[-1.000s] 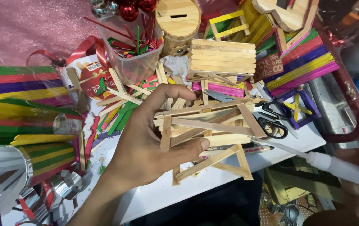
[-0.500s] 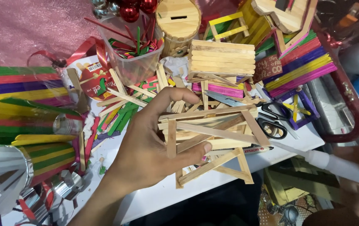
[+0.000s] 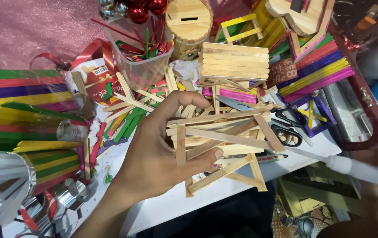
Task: Assembling a wooden miniature structure by cutting, gluing, and positioning popsicle sticks.
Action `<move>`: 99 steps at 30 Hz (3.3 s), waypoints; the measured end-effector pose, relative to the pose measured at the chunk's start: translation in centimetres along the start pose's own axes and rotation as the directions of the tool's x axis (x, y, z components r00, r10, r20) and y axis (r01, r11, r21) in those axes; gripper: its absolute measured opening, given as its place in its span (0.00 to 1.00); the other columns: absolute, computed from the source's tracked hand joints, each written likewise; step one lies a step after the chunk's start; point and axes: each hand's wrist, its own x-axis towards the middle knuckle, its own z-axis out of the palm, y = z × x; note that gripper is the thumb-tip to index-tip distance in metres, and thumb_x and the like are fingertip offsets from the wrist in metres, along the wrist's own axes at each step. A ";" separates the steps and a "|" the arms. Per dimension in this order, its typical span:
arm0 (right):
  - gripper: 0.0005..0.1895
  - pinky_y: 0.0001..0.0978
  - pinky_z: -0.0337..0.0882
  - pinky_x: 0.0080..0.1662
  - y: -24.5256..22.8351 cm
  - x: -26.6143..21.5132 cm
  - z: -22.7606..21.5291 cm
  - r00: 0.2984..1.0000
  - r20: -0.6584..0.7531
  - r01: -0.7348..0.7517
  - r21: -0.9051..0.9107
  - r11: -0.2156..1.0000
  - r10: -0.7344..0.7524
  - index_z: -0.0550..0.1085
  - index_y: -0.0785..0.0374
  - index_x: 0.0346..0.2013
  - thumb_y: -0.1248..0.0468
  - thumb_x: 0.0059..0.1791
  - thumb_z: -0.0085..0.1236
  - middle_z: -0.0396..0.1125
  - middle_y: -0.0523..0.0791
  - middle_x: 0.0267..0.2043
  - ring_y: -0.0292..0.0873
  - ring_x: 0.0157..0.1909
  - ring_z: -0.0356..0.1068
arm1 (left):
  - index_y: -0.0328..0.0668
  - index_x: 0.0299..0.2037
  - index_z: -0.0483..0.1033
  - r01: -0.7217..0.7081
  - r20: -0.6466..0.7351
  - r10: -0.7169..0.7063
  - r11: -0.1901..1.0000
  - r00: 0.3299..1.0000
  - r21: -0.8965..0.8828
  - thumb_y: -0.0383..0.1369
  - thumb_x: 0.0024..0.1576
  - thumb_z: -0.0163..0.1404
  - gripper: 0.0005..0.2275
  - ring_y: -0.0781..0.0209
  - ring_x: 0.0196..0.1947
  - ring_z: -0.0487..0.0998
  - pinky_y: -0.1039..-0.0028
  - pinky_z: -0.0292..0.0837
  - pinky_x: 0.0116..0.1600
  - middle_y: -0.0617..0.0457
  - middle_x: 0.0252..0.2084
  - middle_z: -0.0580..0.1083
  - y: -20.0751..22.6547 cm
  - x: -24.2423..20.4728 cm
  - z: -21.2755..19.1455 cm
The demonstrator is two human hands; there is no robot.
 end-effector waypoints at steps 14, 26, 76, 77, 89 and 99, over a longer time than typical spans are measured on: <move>0.14 0.36 0.74 0.54 -16.3 -2.3 0.0 0.947 -0.121 0.300 0.005 0.954 -0.297 0.67 0.67 0.38 0.56 0.54 0.46 0.72 0.54 0.48 0.48 0.52 0.73 | 0.50 0.50 0.70 -0.006 -0.003 0.006 1.000 1.000 0.024 0.33 0.48 0.65 0.21 0.68 0.52 0.75 0.78 0.71 0.56 0.60 0.51 0.74 0.0 0.0 0.0; 0.21 0.35 0.71 0.50 -6.3 2.3 1.5 0.986 -0.110 0.120 -0.078 0.990 -0.129 0.74 0.80 0.42 0.60 0.55 0.45 0.71 0.59 0.51 0.50 0.45 0.71 | 0.50 0.50 0.70 -0.027 -0.008 0.028 0.998 1.000 0.048 0.34 0.49 0.64 0.21 0.66 0.55 0.75 0.76 0.65 0.60 0.60 0.52 0.74 -0.1 0.1 -0.1; 0.22 0.51 0.73 0.59 -32.4 3.3 13.9 0.982 0.035 -0.051 0.995 0.083 0.184 0.74 0.73 0.56 0.66 0.48 0.59 0.74 0.58 0.53 0.58 0.55 0.75 | 0.31 0.72 0.43 -0.330 0.020 0.373 0.844 0.928 -0.423 0.40 0.56 0.53 0.39 0.51 0.61 0.70 0.63 0.69 0.67 0.36 0.64 0.66 -2.0 -0.6 2.2; 0.22 0.51 0.73 0.59 -32.5 3.2 14.4 0.983 0.034 -0.049 0.996 0.081 0.180 0.74 0.73 0.56 0.66 0.48 0.59 0.74 0.58 0.53 0.58 0.55 0.75 | 0.31 0.72 0.43 -0.334 0.017 0.375 0.844 0.927 -0.420 0.40 0.56 0.53 0.39 0.51 0.61 0.70 0.63 0.69 0.67 0.36 0.64 0.66 -2.0 -0.7 2.5; 0.11 0.32 0.73 0.27 -32.7 2.4 19.1 0.883 0.042 -0.117 0.984 0.133 0.468 0.77 0.67 0.46 0.66 0.51 0.57 0.76 0.50 0.38 0.41 0.30 0.73 | 0.32 0.75 0.39 -0.377 -0.224 0.318 0.874 0.921 -0.307 0.49 0.55 0.50 0.44 0.49 0.66 0.66 0.62 0.63 0.68 0.33 0.66 0.62 -2.0 -0.5 4.0; 0.26 0.44 0.61 0.73 -33.7 2.1 19.9 0.972 0.003 -0.021 0.997 0.073 0.237 0.65 0.67 0.65 0.68 0.52 0.54 0.65 0.53 0.68 0.50 0.71 0.64 | 0.38 0.62 0.66 -0.239 -0.337 0.134 0.925 0.932 -0.294 0.24 0.59 0.51 0.19 0.68 0.42 0.76 0.79 0.73 0.49 0.52 0.46 0.76 -1.0 0.0 2.4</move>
